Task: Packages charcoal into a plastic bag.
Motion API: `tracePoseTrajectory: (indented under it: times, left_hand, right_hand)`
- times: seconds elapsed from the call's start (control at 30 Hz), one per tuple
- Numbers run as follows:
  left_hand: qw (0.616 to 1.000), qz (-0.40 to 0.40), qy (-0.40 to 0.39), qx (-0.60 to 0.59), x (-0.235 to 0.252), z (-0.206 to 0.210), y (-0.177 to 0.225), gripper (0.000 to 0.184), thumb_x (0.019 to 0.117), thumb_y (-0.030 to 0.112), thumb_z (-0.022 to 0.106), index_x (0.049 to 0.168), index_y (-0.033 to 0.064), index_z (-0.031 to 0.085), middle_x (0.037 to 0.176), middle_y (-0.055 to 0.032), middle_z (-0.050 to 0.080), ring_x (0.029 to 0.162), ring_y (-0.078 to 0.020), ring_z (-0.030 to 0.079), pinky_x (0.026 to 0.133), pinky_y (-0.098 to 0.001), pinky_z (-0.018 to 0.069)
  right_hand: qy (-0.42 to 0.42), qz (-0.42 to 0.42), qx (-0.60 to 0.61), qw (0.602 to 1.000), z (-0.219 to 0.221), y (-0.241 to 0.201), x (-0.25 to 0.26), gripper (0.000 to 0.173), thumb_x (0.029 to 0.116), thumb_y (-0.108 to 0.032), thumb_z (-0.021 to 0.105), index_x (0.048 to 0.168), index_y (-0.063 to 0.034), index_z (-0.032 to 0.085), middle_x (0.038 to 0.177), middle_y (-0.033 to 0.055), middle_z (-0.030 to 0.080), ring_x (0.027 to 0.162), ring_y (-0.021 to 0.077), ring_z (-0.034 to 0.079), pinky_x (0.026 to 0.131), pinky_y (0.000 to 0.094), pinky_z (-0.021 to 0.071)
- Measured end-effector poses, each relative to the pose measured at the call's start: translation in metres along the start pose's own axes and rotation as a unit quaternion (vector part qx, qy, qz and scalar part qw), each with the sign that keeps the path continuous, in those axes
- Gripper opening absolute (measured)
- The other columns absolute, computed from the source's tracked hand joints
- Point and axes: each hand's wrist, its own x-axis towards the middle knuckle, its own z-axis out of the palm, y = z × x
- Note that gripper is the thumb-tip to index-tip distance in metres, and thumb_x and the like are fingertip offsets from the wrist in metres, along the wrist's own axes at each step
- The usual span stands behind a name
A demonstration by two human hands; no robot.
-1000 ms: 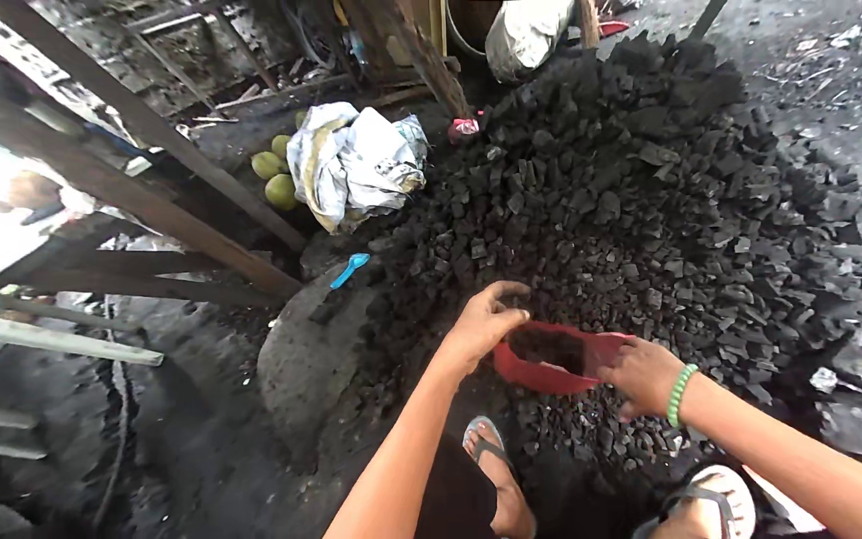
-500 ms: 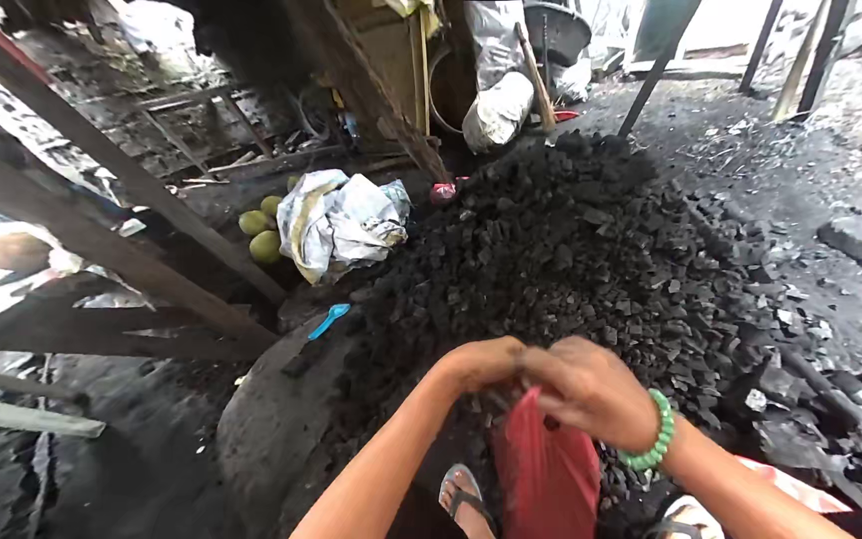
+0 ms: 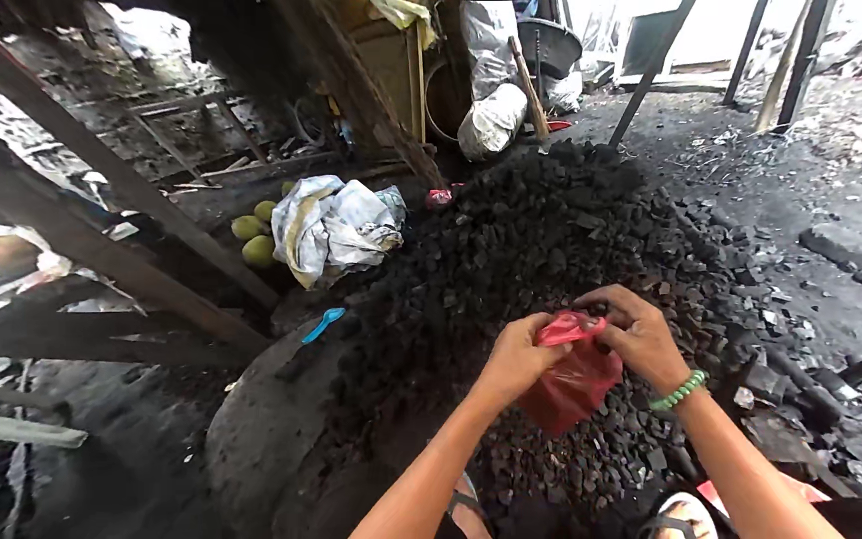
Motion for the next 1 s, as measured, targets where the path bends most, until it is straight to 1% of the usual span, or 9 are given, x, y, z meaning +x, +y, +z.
tracePoseTrajectory:
  times: [0.1, 0.2, 0.3, 0.4, 0.5, 0.57, 0.67, 0.83, 1.0]
  left_hand:
    - [0.997, 0.031, 0.002, -0.073, -0.001, 0.008, -0.012, 0.015, 0.0979, 0.003, 0.062, 0.112, 0.0033, 0.067, 0.091, -0.0033, 0.068, 0.072, -0.0044, 0.061, 0.065, -0.0202, 0.0513]
    - [0.998, 0.018, -0.03, -0.051, -0.002, 0.012, -0.023, 0.017, 0.1007, 0.008, 0.06, 0.116, 0.0038, 0.066, 0.108, -0.0055, 0.07, 0.088, -0.0084, 0.065, 0.08, -0.0274, 0.0544]
    - [0.987, 0.076, 0.029, 0.14, -0.009, 0.018, -0.026, 0.019, 0.0975, 0.008, 0.066, 0.115, 0.0049, 0.069, 0.096, -0.0095, 0.072, 0.083, -0.0186, 0.068, 0.077, -0.0408, 0.0569]
    - [0.878, 0.286, 0.144, 0.355, -0.009, 0.023, -0.045, 0.031, 0.0865, 0.007, 0.072, 0.118, 0.0018, 0.069, 0.079, -0.0111, 0.07, 0.065, -0.0259, 0.069, 0.058, -0.0441, 0.0574]
    - [0.779, 0.407, 0.188, 0.438, -0.007, 0.021, -0.065, 0.017, 0.0869, 0.008, 0.071, 0.103, 0.0055, 0.077, 0.076, -0.0091, 0.067, 0.064, -0.0236, 0.067, 0.055, -0.0366, 0.0546]
    - [0.823, 0.331, 0.142, 0.439, -0.016, 0.023, -0.06, 0.008, 0.091, 0.011, 0.069, 0.089, 0.0063, 0.074, 0.078, -0.0096, 0.066, 0.069, -0.0242, 0.069, 0.059, -0.039, 0.0566]
    - [0.984, -0.049, -0.048, 0.164, -0.027, 0.016, -0.02, 0.023, 0.1054, 0.016, 0.055, 0.102, -0.0004, 0.071, 0.095, -0.0083, 0.064, 0.089, -0.0186, 0.062, 0.083, -0.0377, 0.0508]
    - [0.841, -0.236, 0.055, -0.485, -0.024, 0.036, -0.025, 0.036, 0.1003, 0.004, 0.043, 0.067, 0.0154, 0.05, 0.058, 0.0041, 0.048, 0.054, -0.0059, 0.051, 0.057, -0.0193, 0.048]
    - [0.88, -0.226, 0.055, -0.414, -0.031, 0.029, -0.016, 0.037, 0.1111, 0.024, 0.034, 0.093, 0.0075, 0.062, 0.079, -0.0028, 0.065, 0.072, -0.011, 0.065, 0.07, -0.0255, 0.0561]
  right_hand:
    - [-0.056, 0.122, 0.277, 0.952, 0.011, 0.008, -0.018, 0.051, 0.0934, -0.058, 0.066, 0.12, -0.0143, 0.073, 0.102, -0.0055, 0.076, 0.083, 0.0015, 0.07, 0.073, 0.0213, 0.0594]
    - [-0.027, 0.217, 0.318, 0.923, 0.022, 0.009, -0.033, 0.049, 0.108, -0.048, 0.04, 0.111, -0.0107, 0.071, 0.086, -0.0013, 0.075, 0.068, 0.0049, 0.068, 0.061, 0.0214, 0.0582]
    - [0.009, 0.28, 0.267, 0.922, 0.036, 0.004, -0.036, 0.057, 0.1116, -0.045, 0.023, 0.097, -0.011, 0.066, 0.073, -0.0027, 0.067, 0.059, 0.0046, 0.062, 0.054, 0.0217, 0.0525]
    - [0.028, 0.325, 0.251, 0.911, 0.046, -0.001, -0.033, 0.055, 0.1114, -0.048, 0.028, 0.09, -0.0115, 0.063, 0.059, -0.002, 0.057, 0.042, 0.0028, 0.047, 0.039, 0.0175, 0.0383]
    - [0.009, 0.334, 0.323, 0.885, 0.045, 0.004, -0.03, 0.03, 0.1114, -0.023, 0.04, 0.11, -0.0062, 0.065, 0.071, 0.001, 0.065, 0.047, 0.0023, 0.051, 0.041, 0.0161, 0.0399]
    - [-0.012, 0.303, 0.345, 0.888, 0.042, 0.011, -0.032, 0.022, 0.0957, -0.009, 0.048, 0.113, -0.0079, 0.062, 0.07, 0.0, 0.063, 0.048, 0.0019, 0.052, 0.043, 0.0164, 0.0422]
    - [-0.025, 0.259, 0.263, 0.929, 0.044, 0.013, -0.037, 0.025, 0.0897, -0.007, 0.054, 0.113, -0.0046, 0.061, 0.066, -0.0015, 0.06, 0.049, 0.0037, 0.05, 0.046, 0.02, 0.0418]
    - [0.144, 0.209, 0.269, 0.929, 0.072, 0.007, -0.06, 0.021, 0.1052, -0.023, 0.047, 0.099, -0.0108, 0.064, 0.063, -0.0061, 0.055, 0.05, 0.0013, 0.048, 0.049, 0.0169, 0.0432]
    - [0.143, 0.064, 0.201, 0.967, 0.071, 0.013, -0.081, 0.051, 0.072, -0.062, 0.081, 0.091, -0.02, 0.06, 0.089, -0.0136, 0.058, 0.081, -0.0066, 0.058, 0.071, 0.0145, 0.0529]
